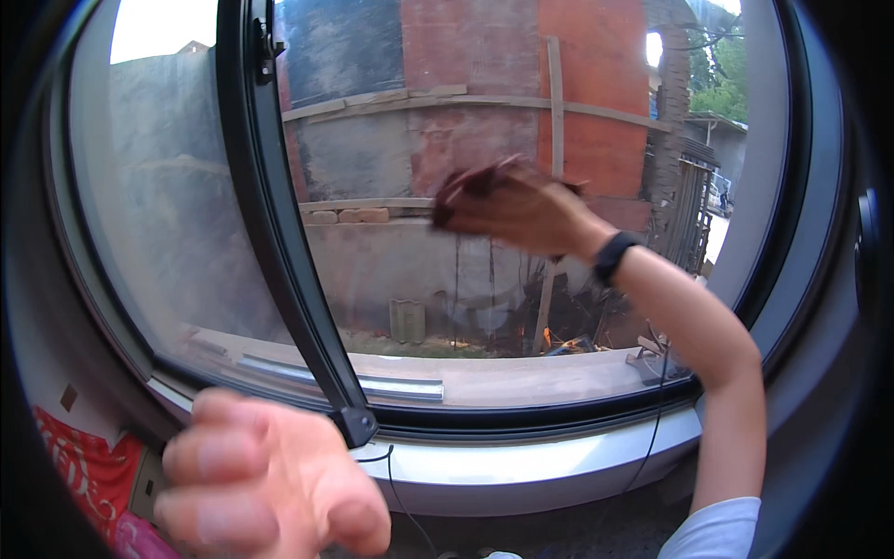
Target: The person cleans a window sill and the glass pane using a brown cloth. They wipe the sill horizontally and then clean the glass surface with vertical and horizontal strokes.
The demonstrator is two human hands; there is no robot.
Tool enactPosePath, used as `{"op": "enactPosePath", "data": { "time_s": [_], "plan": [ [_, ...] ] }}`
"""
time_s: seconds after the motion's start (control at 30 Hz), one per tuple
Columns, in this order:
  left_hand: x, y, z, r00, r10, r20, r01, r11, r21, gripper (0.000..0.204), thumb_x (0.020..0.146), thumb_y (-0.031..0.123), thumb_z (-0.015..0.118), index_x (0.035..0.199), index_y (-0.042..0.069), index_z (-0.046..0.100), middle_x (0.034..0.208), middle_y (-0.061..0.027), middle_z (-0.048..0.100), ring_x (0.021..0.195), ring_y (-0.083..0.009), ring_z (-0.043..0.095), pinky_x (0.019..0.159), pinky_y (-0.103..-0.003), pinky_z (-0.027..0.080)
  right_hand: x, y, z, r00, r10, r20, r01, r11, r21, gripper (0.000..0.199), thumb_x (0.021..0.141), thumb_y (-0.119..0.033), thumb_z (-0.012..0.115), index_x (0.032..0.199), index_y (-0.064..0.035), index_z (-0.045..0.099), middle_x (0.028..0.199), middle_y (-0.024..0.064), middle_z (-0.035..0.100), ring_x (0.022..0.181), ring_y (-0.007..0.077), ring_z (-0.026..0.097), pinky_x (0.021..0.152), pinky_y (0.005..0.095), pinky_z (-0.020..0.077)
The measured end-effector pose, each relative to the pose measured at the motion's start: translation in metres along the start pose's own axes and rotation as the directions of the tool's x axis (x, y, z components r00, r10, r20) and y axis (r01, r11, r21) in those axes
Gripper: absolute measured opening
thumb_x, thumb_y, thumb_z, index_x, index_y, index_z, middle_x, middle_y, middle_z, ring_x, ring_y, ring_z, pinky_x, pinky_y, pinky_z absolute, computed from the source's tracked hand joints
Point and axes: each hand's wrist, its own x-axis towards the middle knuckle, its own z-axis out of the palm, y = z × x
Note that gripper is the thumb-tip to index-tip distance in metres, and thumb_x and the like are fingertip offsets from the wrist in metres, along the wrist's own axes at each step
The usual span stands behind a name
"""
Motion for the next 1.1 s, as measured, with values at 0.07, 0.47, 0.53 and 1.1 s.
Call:
{"op": "enactPosePath", "data": {
  "time_s": [0.07,0.47,0.53,1.1],
  "plan": [
    [0.018,0.005,-0.045,0.982,0.187,0.034,-0.190,0.975,0.114,0.039,0.080,0.016,0.052,0.119,0.014,0.047,0.100,-0.0128,0.045,0.078,-0.0226,0.055,0.064,-0.028,0.046,0.001,0.040,-0.016,0.920,0.363,0.146,-0.379,0.920,0.100,0.053,0.088,-0.017,0.053,0.138,-0.0268,0.042,0.141,-0.0010,0.043,0.128,0.0214,0.040,0.110,0.0450,0.0255],
    [0.026,0.001,-0.135,0.838,0.011,0.545,0.059,0.992,-0.112,0.050,0.080,0.003,0.050,0.127,0.014,0.038,0.117,-0.0175,0.036,0.103,-0.0302,0.048,0.076,-0.032,0.056,-0.102,0.337,0.034,0.068,0.916,-0.395,-0.990,0.014,-0.137,0.037,0.086,-0.035,0.051,0.110,-0.0079,0.052,0.106,0.0112,0.054,0.100,0.0271,0.052,0.086,0.0404,0.0413],
    [0.019,0.021,-0.117,0.903,-0.164,0.396,0.187,0.982,-0.021,0.049,0.080,0.002,0.051,0.126,0.014,0.039,0.117,-0.0178,0.036,0.102,-0.0311,0.049,0.074,-0.034,0.056,-0.045,0.342,0.042,0.173,0.938,-0.302,-0.979,0.196,0.049,0.028,0.085,-0.031,0.052,0.101,-0.0079,0.053,0.094,0.0083,0.053,0.091,0.0242,0.052,0.078,0.0374,0.0424],
    [0.008,0.038,-0.045,0.791,-0.562,0.243,0.549,0.826,0.124,0.028,0.082,0.012,0.062,0.106,0.014,0.048,0.102,-0.0136,0.050,0.085,-0.0256,0.058,0.074,-0.034,0.052,0.301,0.080,0.063,0.559,0.726,-0.402,-0.610,0.688,0.394,0.048,0.085,-0.007,0.045,0.133,-0.0107,0.047,0.137,0.0099,0.046,0.127,0.0236,0.041,0.108,0.0421,0.0277]
  ]
}}
